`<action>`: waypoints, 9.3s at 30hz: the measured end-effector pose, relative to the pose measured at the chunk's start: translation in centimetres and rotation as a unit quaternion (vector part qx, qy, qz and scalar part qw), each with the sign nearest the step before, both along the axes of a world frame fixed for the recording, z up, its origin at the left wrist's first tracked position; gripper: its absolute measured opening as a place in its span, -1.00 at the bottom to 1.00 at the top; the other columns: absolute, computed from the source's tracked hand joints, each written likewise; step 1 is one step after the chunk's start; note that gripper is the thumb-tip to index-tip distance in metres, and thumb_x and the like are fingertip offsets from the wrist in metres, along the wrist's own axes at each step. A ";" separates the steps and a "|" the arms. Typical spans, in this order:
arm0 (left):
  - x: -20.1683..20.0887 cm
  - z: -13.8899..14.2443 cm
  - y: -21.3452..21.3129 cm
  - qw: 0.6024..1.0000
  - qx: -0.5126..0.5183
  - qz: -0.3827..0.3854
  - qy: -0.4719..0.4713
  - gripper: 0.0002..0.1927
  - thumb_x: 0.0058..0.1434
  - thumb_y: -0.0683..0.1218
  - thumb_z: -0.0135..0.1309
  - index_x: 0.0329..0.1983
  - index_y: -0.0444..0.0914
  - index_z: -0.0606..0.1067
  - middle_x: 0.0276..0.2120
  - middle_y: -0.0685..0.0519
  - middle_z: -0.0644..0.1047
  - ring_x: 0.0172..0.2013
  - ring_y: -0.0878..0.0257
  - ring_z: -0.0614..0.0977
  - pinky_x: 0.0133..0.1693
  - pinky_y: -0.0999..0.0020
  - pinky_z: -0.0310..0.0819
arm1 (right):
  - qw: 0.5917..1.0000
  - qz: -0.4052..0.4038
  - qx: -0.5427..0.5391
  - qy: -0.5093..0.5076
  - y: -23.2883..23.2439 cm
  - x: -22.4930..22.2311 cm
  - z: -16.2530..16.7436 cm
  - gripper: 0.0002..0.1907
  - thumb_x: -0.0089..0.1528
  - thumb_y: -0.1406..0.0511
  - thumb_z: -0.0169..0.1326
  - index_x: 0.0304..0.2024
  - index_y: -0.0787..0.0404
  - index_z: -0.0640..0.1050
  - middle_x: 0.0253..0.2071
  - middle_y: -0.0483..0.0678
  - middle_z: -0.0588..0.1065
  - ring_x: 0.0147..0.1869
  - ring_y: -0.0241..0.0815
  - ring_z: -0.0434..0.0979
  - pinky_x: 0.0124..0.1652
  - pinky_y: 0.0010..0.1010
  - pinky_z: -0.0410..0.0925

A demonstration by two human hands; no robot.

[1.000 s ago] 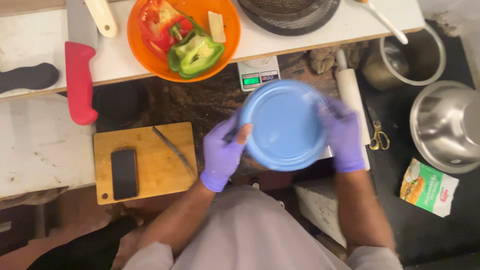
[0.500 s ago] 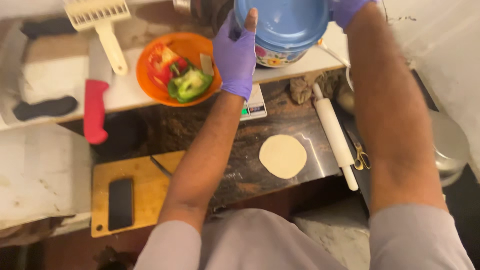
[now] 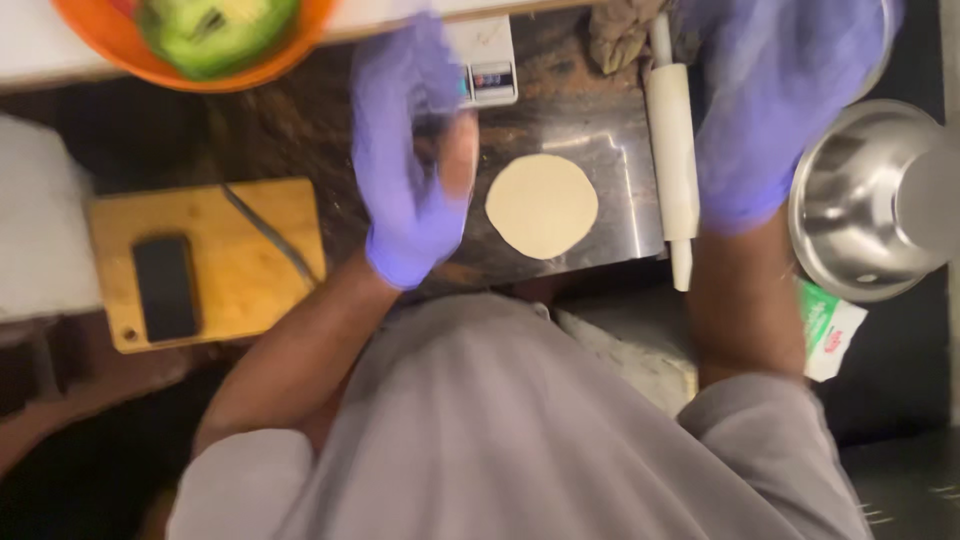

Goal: The person rolls a ball of dough flat on a stainless counter using a rolling pin, turning the dough between passes. They then stretch the flattened dough by hand, place it on a round pan, and later scoop sauce from a pot into a small metal cup using a ladle.

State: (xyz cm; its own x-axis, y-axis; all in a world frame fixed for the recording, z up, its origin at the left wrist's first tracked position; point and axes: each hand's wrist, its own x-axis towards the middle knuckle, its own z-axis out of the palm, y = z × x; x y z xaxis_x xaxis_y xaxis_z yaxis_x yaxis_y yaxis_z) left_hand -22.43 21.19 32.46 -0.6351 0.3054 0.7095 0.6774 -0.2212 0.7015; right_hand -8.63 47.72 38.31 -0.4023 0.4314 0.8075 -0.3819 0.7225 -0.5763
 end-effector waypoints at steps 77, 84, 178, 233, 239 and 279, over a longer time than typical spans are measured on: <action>10.6 -25.9 7.7 0.664 -0.137 -0.149 -0.719 -0.64 0.24 -0.12 0.19 0.07 -0.35 0.53 -0.14 -0.02 0.65 -0.19 0.20 0.73 -0.21 0.25 0.73 | 0.649 0.056 -0.712 -0.264 -4.4 12.6 -26.7 -0.62 0.37 0.34 0.11 0.15 0.50 0.46 0.02 0.16 0.56 0.03 0.00 0.64 0.02 -0.19 0.55; 13.6 -30.1 4.1 0.731 -0.191 0.014 -0.655 -0.62 0.27 -0.19 0.17 0.14 -0.35 0.47 -0.14 -0.09 0.65 -0.27 0.21 0.68 -0.26 0.33 0.61 | 0.677 -0.063 -0.662 -0.316 -6.6 15.7 -30.8 -0.59 0.33 0.30 0.08 0.18 0.40 0.46 -0.15 0.10 0.60 -0.13 0.00 0.62 -0.15 -0.25 0.51; 24.7 -21.7 0.3 0.909 -0.063 0.223 -0.347 -0.37 0.54 0.27 -0.23 0.24 -0.36 0.45 0.17 -0.10 0.57 0.32 0.06 0.51 0.40 0.17 0.27 | 0.779 0.175 -0.096 -0.594 6.1 2.6 -30.2 -0.11 0.06 0.30 0.47 0.33 0.38 0.31 -0.09 0.05 0.60 -0.10 -0.19 0.65 -0.12 -0.39 0.53; -4.2 -28.3 18.7 0.742 -0.185 -0.487 -0.422 -0.20 0.57 0.38 -0.34 0.35 -0.44 0.32 0.19 -0.04 0.50 0.18 0.33 0.46 0.34 0.37 0.30 | 0.687 -0.186 -0.090 -0.697 -9.6 -4.1 -28.9 0.18 0.18 -0.23 0.10 0.43 0.54 0.02 0.44 0.65 -0.30 0.54 0.67 -0.48 0.35 0.45 -0.23; -4.9 -29.1 18.3 0.813 -0.259 -0.430 -0.294 -0.13 0.50 0.40 -0.40 0.50 -0.40 0.22 0.39 -0.10 0.36 0.43 0.18 0.28 0.46 0.26 0.04 | 0.673 -0.202 -0.017 -0.711 -10.2 -5.6 -29.2 0.24 0.17 -0.22 0.15 0.40 0.67 0.01 0.45 0.63 -0.26 0.55 0.66 -0.46 0.32 0.57 -0.31; 0.4 -30.9 9.6 0.804 -0.007 -0.417 -0.424 0.13 0.36 0.54 -0.23 0.64 -0.28 -0.25 0.63 -0.14 -0.09 0.63 0.08 -0.09 0.59 0.19 -0.31 | 0.717 -0.050 0.145 -0.680 -11.6 -2.0 -27.7 0.19 0.08 -0.22 0.21 0.45 0.49 0.19 0.52 0.48 -0.20 0.58 0.62 -0.33 0.34 0.55 -0.22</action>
State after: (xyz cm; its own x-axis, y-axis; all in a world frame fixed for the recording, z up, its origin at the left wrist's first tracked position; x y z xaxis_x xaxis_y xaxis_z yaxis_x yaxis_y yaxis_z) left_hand -22.07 30.80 1.53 -0.4582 0.8804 0.1227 -0.4255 -0.3384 0.8393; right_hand -10.67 36.16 10.61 -0.8816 0.4066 -0.2397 0.4529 0.8717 -0.1871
